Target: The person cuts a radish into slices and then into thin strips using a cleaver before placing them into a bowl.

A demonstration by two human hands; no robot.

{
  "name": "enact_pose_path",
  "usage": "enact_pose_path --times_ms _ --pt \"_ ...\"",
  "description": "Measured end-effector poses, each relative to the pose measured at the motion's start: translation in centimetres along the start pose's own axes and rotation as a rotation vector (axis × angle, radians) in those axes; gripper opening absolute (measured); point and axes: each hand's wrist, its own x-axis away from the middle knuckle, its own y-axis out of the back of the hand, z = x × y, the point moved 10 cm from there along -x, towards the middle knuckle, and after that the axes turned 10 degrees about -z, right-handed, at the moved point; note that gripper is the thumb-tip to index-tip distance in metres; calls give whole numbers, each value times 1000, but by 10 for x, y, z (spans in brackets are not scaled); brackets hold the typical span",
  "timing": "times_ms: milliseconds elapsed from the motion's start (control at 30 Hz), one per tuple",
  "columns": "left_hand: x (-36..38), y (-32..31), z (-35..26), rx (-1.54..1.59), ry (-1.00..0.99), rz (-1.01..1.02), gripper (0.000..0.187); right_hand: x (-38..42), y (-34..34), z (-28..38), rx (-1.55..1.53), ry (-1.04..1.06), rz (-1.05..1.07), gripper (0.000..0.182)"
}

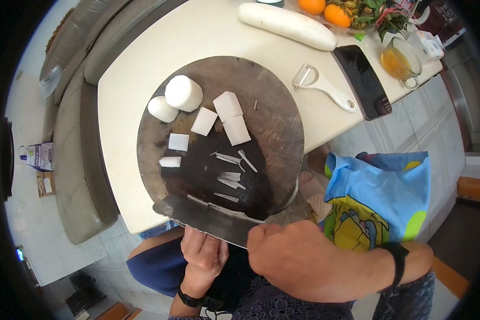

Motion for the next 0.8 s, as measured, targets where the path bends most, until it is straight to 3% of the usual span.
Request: enact_pose_path --times_ms 300,367,800 --pt "-4 2 -3 -15 -45 -39 24 -11 7 0 -103 1 -101 17" --pt "-2 2 -2 -14 -41 -50 23 -5 3 -4 -68 -26 -5 19" --pt "-2 2 -1 -9 -35 -37 22 -2 0 -7 -101 -44 78 21"
